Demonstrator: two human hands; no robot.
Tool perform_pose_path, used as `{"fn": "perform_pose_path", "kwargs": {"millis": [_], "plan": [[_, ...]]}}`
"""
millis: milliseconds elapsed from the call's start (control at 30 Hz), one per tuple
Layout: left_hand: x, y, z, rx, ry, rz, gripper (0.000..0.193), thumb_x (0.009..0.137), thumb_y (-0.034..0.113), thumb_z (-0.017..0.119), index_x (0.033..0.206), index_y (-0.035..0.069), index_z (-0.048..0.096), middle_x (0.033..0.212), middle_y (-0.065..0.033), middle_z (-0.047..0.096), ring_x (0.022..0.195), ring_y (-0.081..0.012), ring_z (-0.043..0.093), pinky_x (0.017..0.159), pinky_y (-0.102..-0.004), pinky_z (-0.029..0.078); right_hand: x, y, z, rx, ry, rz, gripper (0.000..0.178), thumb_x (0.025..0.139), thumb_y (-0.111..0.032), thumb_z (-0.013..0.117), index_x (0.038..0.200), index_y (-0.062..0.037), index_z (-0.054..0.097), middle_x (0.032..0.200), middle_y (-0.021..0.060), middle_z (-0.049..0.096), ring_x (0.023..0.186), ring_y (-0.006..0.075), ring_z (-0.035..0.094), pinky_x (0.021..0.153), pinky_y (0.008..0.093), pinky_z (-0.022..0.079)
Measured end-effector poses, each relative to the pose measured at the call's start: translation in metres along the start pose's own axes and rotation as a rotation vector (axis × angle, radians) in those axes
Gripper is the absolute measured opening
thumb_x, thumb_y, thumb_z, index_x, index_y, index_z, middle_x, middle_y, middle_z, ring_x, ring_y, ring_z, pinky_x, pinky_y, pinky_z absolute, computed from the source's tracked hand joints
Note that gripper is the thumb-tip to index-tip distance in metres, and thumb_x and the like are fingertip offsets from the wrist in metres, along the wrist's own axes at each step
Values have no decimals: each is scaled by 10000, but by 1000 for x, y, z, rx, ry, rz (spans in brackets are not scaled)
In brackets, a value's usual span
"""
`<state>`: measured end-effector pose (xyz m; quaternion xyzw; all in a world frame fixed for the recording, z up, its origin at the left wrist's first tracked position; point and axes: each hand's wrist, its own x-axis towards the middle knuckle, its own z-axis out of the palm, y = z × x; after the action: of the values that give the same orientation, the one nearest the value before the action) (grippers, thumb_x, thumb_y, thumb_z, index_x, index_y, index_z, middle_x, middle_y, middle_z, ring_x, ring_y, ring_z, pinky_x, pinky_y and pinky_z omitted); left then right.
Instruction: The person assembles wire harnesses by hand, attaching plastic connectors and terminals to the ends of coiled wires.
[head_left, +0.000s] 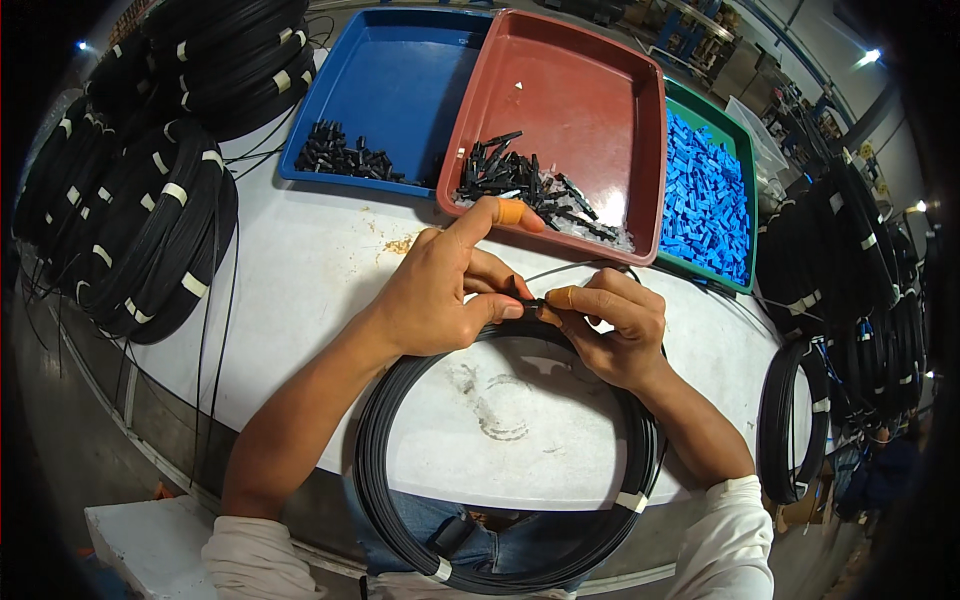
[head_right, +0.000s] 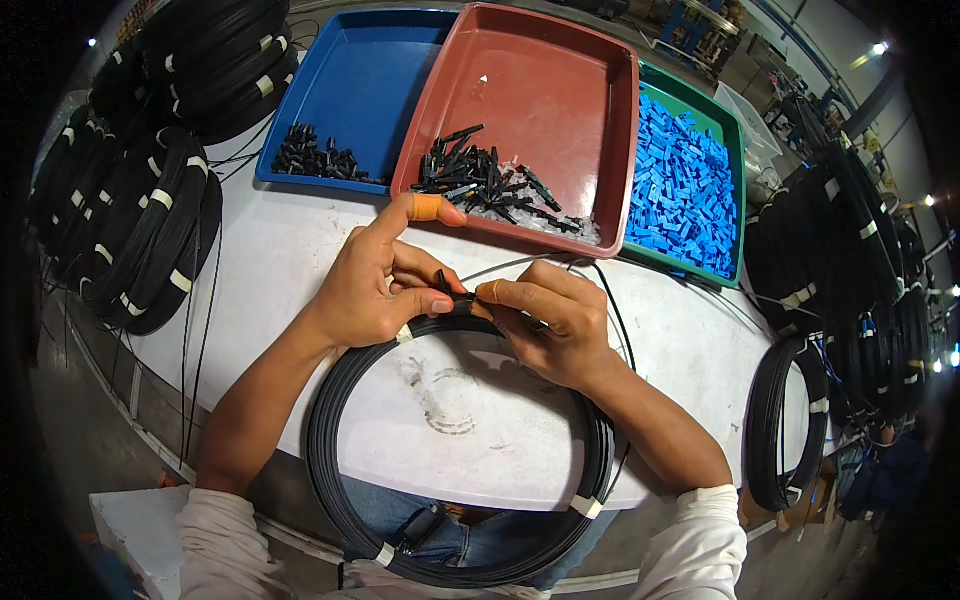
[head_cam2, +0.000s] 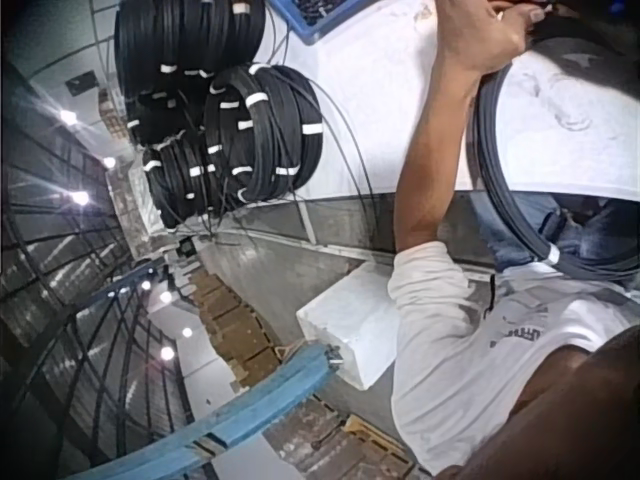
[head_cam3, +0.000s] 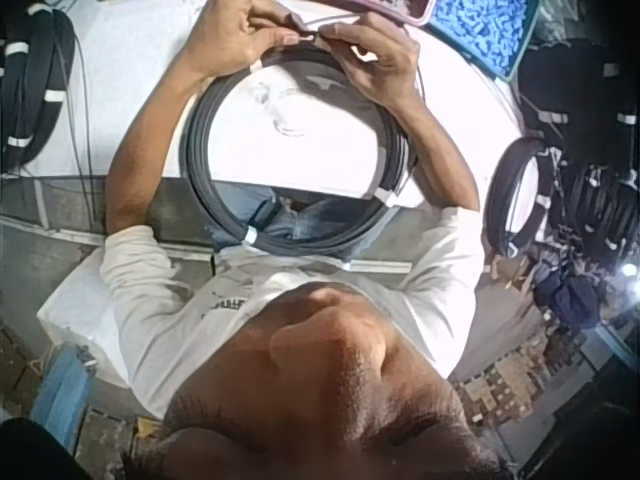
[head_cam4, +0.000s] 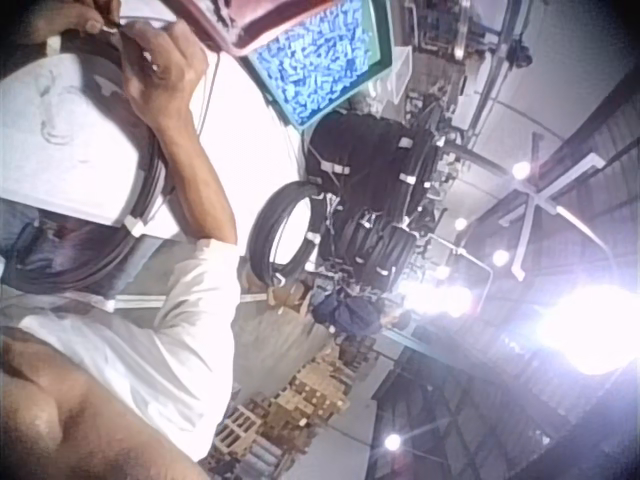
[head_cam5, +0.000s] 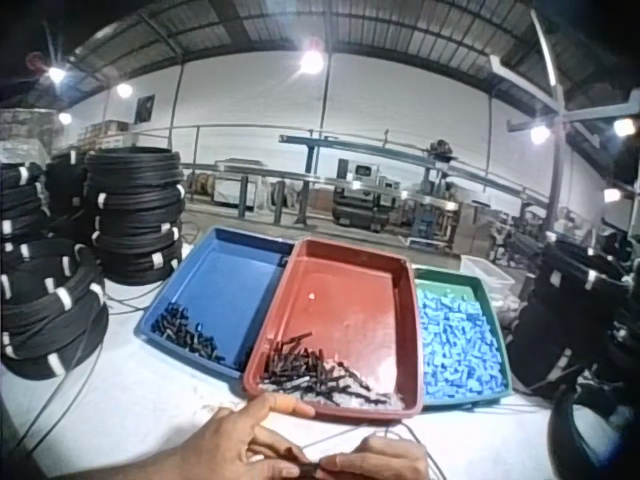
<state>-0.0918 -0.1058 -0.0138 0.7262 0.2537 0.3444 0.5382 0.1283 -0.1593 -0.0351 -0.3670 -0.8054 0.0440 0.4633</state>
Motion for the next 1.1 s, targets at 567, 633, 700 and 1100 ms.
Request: {"fn": "perform_pose_path", "kwargs": {"millis": [567,633,700,1100], "plan": [[-1,-20,16,173,237,391,309,760,-85,792,990,-44,590,927,-103,680,905,-184,722,804,-299,627,-1,-2,-3,8,60,74,198,739,39,796,914,-20,725,736,66,638,583,152,603,506,276,460],[0,-16,16,243,209,456,361,742,-55,824,1031,-42,609,947,-120,712,924,-201,734,819,-306,623,-1,-2,-4,3,46,72,193,744,40,790,916,-18,725,741,67,642,589,151,606,513,275,462],[0,-21,18,238,206,485,373,726,-42,841,1034,-32,630,965,-143,732,945,-221,738,825,-312,621,0,-4,-5,6,32,64,188,749,42,785,917,-17,724,746,68,646,596,151,608,520,275,464],[-2,-21,20,117,362,586,252,719,-77,826,907,-25,667,871,-117,756,864,-214,756,771,-283,619,10,-17,-10,228,-4,164,149,796,30,755,935,-14,723,784,61,658,631,108,596,556,245,460]]}}
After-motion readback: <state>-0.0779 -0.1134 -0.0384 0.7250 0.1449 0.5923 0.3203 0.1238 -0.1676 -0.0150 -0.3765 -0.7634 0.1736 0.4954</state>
